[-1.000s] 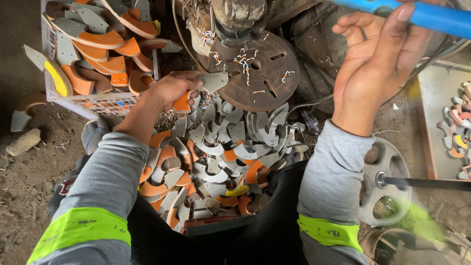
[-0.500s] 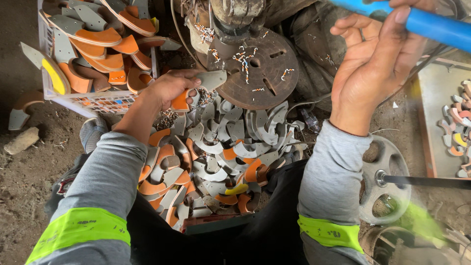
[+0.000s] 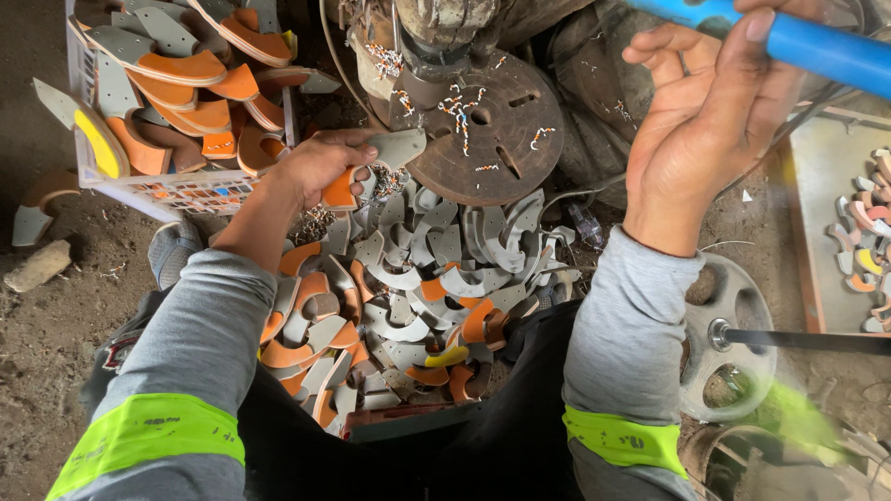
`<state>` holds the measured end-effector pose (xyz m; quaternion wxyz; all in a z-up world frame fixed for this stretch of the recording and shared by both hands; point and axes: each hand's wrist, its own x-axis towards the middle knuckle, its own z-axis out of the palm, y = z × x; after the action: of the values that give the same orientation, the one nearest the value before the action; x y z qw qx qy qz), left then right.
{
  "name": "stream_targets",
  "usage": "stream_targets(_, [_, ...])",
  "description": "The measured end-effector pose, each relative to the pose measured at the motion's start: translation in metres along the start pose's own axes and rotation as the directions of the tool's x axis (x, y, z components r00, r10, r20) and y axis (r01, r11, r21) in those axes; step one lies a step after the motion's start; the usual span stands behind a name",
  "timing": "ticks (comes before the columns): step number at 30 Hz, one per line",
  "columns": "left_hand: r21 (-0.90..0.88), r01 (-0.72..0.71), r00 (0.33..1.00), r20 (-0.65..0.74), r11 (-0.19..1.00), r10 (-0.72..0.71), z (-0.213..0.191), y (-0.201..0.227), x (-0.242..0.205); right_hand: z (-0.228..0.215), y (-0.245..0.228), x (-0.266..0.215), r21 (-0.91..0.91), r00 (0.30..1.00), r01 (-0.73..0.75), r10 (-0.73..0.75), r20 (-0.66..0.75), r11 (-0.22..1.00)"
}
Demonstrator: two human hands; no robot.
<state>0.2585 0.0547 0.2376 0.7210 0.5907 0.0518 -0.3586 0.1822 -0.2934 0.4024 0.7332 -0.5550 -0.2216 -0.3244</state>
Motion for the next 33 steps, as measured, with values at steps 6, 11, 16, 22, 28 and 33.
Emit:
stream_targets(6, [0.043, 0.009, 0.998, -0.058, 0.999, -0.007, 0.001, -0.001, 0.001, 0.001, 0.000, -0.001, -0.030, 1.000, 0.014, -0.013, 0.014, 0.999])
stream_targets(11, [0.037, 0.040, 0.996, -0.081, 0.999, -0.037, -0.001, -0.002, 0.002, 0.005, -0.003, 0.001, -0.036, 1.000, 0.018, -0.017, 0.010, 0.999])
stream_targets(16, [0.041, 0.009, 0.995, -0.100, 0.999, -0.005, 0.000, -0.003, 0.004, 0.016, -0.006, 0.001, -0.066, 0.999, 0.052, -0.051, 0.018, 0.996])
stream_targets(22, [0.078, 0.017, 0.990, -0.139, 0.997, -0.006, 0.003, -0.002, 0.002, 0.025, 0.001, -0.016, -0.112, 0.996, 0.053, -0.061, -0.065, 0.992])
stream_targets(28, [0.182, -0.056, 0.988, -0.131, 0.982, 0.081, 0.006, -0.006, 0.004, 0.014, 0.023, -0.044, 0.040, 0.991, -0.026, 0.031, -0.131, 0.999])
stream_targets(33, [0.187, -0.060, 0.988, -0.128, 0.980, 0.085, 0.004, -0.006, 0.005, 0.012, 0.051, -0.090, 0.240, 0.964, -0.154, 0.200, -0.177, 0.958])
